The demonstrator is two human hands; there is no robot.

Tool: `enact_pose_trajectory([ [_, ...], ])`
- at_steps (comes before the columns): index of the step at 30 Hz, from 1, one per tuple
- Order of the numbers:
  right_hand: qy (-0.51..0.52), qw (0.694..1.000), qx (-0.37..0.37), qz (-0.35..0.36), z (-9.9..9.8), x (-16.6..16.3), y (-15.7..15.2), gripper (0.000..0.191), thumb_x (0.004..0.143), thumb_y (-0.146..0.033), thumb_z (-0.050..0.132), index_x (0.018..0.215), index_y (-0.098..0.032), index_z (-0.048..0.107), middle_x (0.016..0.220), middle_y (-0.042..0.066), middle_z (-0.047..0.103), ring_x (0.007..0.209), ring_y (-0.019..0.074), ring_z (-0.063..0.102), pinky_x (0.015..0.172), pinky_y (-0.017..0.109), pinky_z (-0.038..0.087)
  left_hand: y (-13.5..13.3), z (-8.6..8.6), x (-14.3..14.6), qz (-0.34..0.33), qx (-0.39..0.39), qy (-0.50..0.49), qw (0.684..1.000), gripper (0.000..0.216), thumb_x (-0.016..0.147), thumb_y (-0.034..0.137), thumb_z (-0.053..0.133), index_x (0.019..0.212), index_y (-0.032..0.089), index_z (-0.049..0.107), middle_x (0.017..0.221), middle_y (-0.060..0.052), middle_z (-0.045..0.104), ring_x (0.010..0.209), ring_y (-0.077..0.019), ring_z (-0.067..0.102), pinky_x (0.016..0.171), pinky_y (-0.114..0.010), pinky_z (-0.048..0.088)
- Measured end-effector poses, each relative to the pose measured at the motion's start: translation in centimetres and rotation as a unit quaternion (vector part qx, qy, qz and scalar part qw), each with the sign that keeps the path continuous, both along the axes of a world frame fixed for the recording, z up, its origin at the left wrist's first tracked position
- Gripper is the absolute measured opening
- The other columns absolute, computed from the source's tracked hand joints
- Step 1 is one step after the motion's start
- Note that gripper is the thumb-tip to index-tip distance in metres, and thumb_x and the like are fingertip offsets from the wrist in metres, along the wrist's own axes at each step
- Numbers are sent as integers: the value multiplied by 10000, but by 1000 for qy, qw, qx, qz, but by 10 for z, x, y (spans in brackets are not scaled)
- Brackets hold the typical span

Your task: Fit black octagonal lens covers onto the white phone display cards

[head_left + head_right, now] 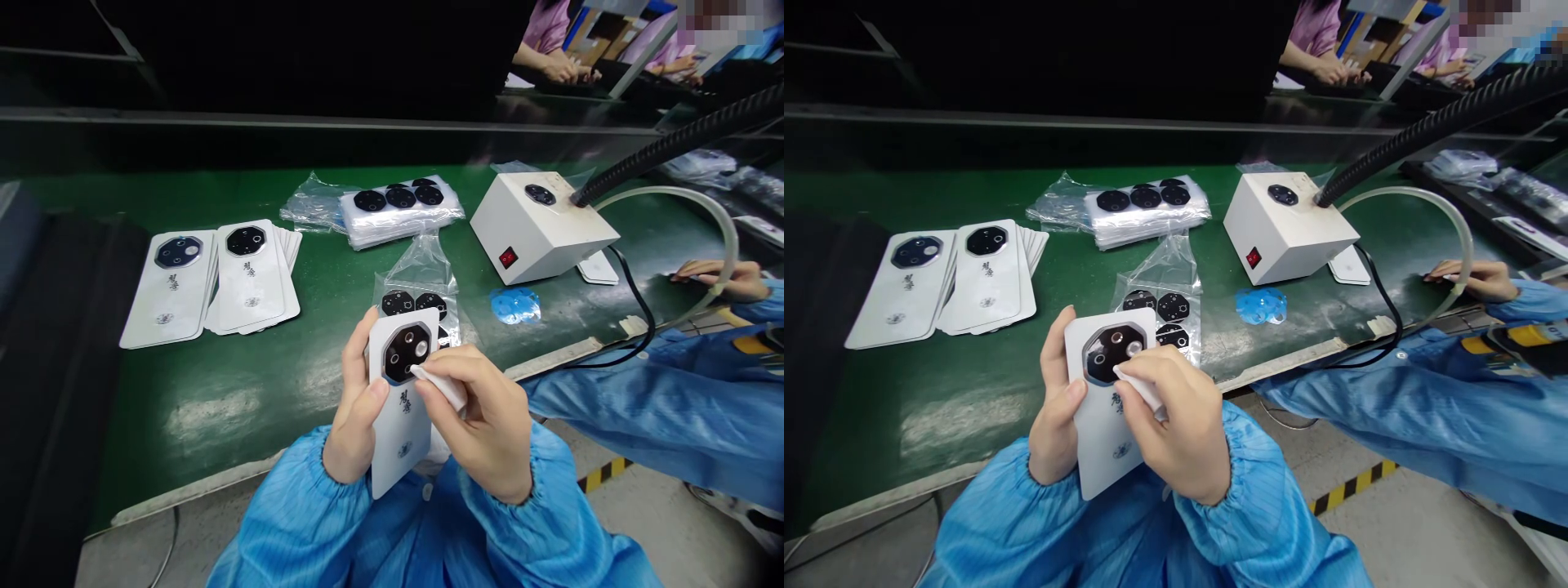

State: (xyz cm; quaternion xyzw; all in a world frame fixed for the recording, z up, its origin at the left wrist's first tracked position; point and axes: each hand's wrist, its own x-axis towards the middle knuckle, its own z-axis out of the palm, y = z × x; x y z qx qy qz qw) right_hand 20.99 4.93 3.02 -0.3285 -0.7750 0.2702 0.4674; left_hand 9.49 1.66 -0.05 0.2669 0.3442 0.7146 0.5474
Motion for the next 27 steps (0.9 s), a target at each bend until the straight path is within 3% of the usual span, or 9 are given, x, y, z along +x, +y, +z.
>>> enact_pose_trajectory([
  [11,-78,995,51,-40,2,-8,2,85,860,-105,519,864,-179,562,787,14,617,729,121,570,638,243,464,1,-9,-2,-27,69,19,997,450,877,252,500,1293,422,473,1334,52,549,1233,-232,500,1041,-380,410],
  [18,-103,991,74,-50,-2,-13,4,81,869,-118,499,857,-176,555,772,22,614,719,138,562,638,270,449,0,-10,-2,-43,88,37,994,446,901,228,459,1296,435,462,1320,111,559,1234,-158,498,1023,-278,424],
  [27,-105,991,65,-55,-2,-15,5,75,852,-115,506,816,-168,545,723,14,580,674,129,540,605,255,422,-3,-14,-3,-39,84,74,993,437,911,246,460,1296,453,457,1347,106,537,1264,-182,471,1050,-299,397],
])
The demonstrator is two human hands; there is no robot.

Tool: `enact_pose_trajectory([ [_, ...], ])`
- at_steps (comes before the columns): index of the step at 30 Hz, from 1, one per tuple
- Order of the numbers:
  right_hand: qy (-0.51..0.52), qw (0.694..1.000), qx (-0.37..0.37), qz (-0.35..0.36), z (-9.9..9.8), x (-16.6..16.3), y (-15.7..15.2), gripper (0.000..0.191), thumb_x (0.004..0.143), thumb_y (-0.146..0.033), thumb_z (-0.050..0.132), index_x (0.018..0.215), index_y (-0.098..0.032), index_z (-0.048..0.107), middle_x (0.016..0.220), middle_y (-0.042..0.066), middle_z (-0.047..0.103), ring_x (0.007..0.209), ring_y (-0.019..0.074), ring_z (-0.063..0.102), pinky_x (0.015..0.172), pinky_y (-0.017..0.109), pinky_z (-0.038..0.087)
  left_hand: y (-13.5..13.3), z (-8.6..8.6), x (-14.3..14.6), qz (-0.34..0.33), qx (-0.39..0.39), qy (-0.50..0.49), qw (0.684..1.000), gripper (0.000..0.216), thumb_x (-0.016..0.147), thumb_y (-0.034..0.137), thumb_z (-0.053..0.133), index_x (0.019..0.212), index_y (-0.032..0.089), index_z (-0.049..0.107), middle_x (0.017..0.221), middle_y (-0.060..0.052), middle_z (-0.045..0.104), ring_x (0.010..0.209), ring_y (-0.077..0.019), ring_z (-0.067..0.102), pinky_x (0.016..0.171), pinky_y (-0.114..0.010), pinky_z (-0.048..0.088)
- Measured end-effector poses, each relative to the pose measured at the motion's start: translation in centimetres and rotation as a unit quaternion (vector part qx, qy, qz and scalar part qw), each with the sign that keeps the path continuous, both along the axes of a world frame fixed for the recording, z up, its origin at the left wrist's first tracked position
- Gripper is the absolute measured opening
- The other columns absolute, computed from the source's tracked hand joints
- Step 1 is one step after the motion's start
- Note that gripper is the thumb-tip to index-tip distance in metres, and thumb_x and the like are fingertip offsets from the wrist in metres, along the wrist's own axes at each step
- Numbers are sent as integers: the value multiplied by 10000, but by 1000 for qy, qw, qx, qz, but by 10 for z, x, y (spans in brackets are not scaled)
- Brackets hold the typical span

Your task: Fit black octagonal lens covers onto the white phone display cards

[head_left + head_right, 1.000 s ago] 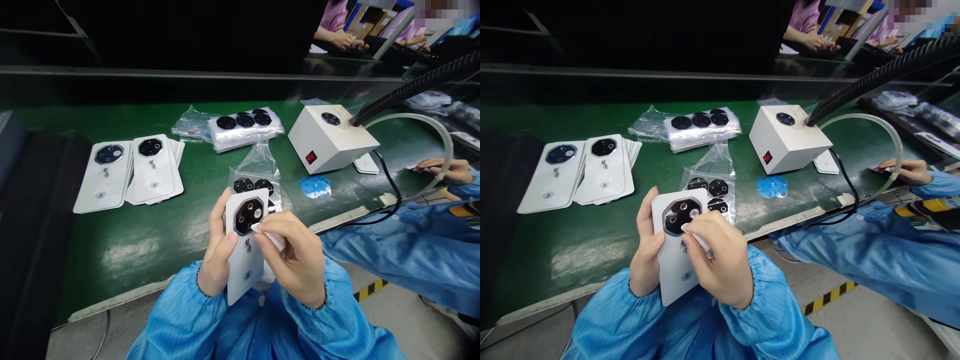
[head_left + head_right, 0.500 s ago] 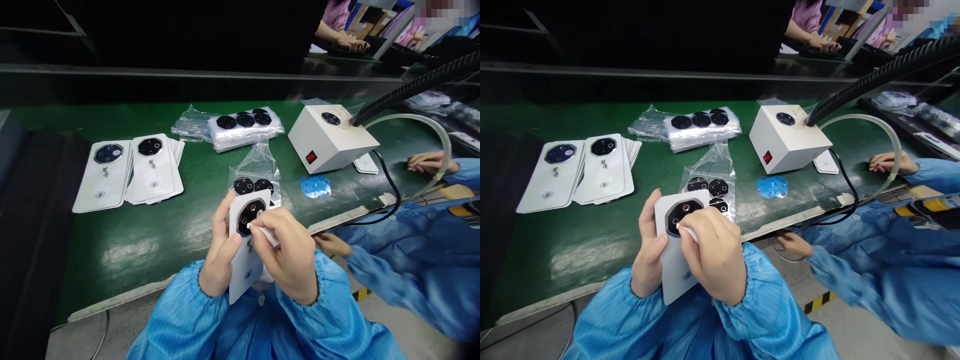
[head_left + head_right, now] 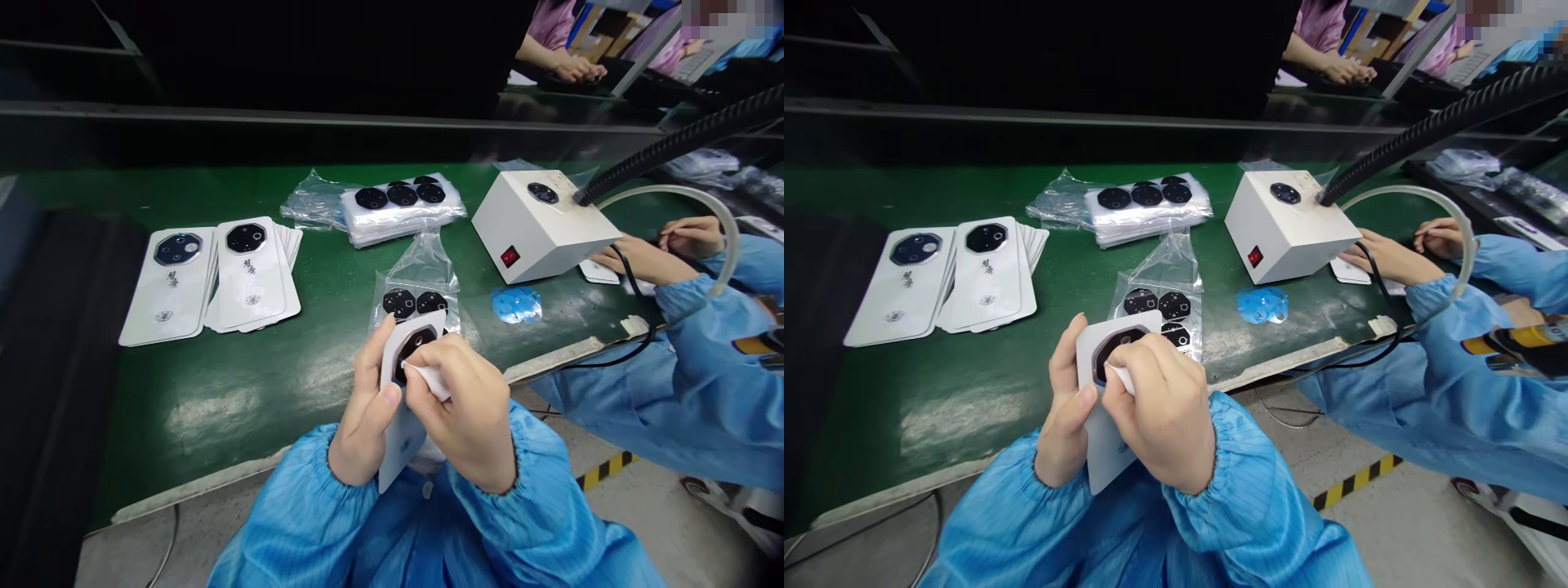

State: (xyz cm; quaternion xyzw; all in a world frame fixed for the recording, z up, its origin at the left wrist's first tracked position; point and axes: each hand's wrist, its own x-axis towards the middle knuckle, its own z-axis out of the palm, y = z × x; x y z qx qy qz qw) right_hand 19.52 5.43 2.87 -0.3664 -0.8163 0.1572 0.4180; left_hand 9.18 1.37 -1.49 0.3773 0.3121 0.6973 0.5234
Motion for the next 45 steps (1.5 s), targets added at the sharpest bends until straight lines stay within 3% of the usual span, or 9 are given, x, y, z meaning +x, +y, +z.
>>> enact_pose_trajectory([
  [4,-1,1000,-14,10,2,-1,0,89,846,-108,498,789,-164,538,699,9,561,638,121,524,573,245,403,-1,-2,0,-2,-7,27,1000,461,917,249,448,1324,464,410,1385,140,491,1297,-160,427,1086,-274,339],
  [10,-48,999,-13,19,5,1,1,98,856,-118,485,784,-175,520,705,-3,552,629,114,505,568,247,381,1,-2,-1,-20,21,22,999,474,915,248,451,1334,463,389,1361,174,506,1270,-108,451,1049,-199,365],
  [14,-82,996,-7,20,7,3,1,107,866,-127,464,789,-174,522,719,0,564,633,119,511,568,257,374,-1,-6,-2,-9,4,49,999,492,911,254,460,1349,458,368,1415,156,447,1316,-133,393,1087,-232,319],
  [24,-163,984,65,2,11,4,1,212,899,-133,401,743,-156,541,669,22,522,595,147,456,539,290,326,-2,-6,-2,-8,-6,75,997,476,912,275,448,1348,452,375,1392,120,474,1293,-166,417,1090,-283,323],
  [29,-185,977,102,6,13,4,1,212,885,-103,409,742,-145,561,660,37,514,600,167,437,538,307,316,-2,-7,-5,-5,-36,114,993,463,906,336,464,1345,456,378,1453,108,392,1367,-216,301,1147,-352,228],
  [34,-194,972,131,-2,13,4,1,215,873,-85,418,728,-145,566,636,38,501,589,173,415,532,312,306,-5,-8,-7,-13,-47,127,991,460,910,343,458,1340,479,367,1457,126,373,1384,-207,260,1164,-371,186],
  [40,-204,962,179,-29,12,2,0,236,862,-75,414,694,-165,552,589,23,462,558,170,370,513,316,274,-2,-1,-7,-20,-60,99,993,448,896,297,486,1314,445,427,1443,121,393,1387,-200,253,1174,-365,142],
  [45,-163,962,218,-36,11,7,3,151,858,-71,454,774,-139,560,592,18,493,562,158,416,505,308,315,-6,13,-7,-46,-87,55,994,458,878,303,486,1318,413,427,1423,92,428,1359,-232,317,1155,-411,198],
])
